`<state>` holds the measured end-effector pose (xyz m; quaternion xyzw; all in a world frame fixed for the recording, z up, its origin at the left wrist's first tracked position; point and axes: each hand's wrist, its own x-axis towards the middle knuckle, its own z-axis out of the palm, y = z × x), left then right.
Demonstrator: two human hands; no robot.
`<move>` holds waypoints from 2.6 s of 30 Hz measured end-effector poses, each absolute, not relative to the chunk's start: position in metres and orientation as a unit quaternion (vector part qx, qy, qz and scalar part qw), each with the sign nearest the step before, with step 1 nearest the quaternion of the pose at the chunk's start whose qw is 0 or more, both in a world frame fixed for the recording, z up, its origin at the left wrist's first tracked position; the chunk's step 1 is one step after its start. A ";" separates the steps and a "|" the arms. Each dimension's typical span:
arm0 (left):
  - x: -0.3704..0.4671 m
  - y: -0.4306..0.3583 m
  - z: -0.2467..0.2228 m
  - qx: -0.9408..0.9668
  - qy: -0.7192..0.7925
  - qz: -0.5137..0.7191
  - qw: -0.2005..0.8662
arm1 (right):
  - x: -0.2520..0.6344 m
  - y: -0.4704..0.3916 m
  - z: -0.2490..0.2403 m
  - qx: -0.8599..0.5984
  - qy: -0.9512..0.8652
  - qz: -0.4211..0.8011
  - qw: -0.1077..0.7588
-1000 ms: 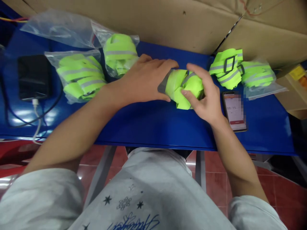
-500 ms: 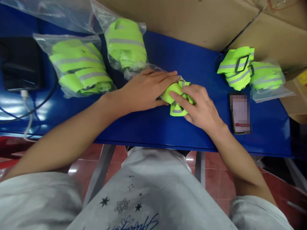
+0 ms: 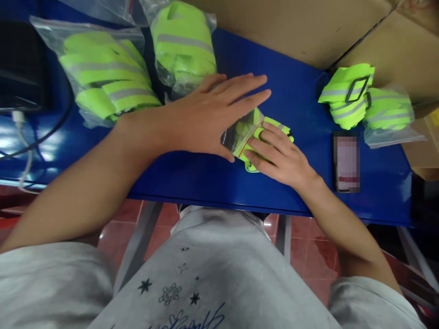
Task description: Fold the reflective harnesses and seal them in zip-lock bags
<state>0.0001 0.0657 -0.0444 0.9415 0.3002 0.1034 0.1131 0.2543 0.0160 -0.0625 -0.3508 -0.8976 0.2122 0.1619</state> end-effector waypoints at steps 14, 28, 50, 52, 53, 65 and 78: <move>0.006 0.062 -0.038 0.930 0.325 0.057 0.160 | 0.272 0.018 -0.071 -0.401 -0.878 0.153 0.211; 0.022 0.053 -0.033 0.945 0.325 0.032 0.016 | 0.256 0.015 -0.080 -0.407 -0.882 0.094 0.216; 0.022 0.046 -0.022 0.942 0.334 0.042 0.013 | 0.248 0.004 -0.049 -0.431 -0.847 0.099 0.294; 0.020 0.046 -0.022 0.942 0.330 0.054 0.026 | 0.249 0.006 -0.051 -0.408 -0.853 0.064 0.319; 0.019 0.046 -0.023 0.942 0.329 0.059 0.033 | 0.250 0.007 -0.053 -0.393 -0.855 0.045 0.336; 0.017 0.039 -0.015 0.919 0.360 0.058 0.150 | 0.270 0.003 -0.059 -0.260 -0.931 0.090 0.238; 0.024 0.041 -0.027 0.905 0.406 0.121 0.039 | 0.253 0.003 -0.045 -0.322 -0.876 0.225 0.280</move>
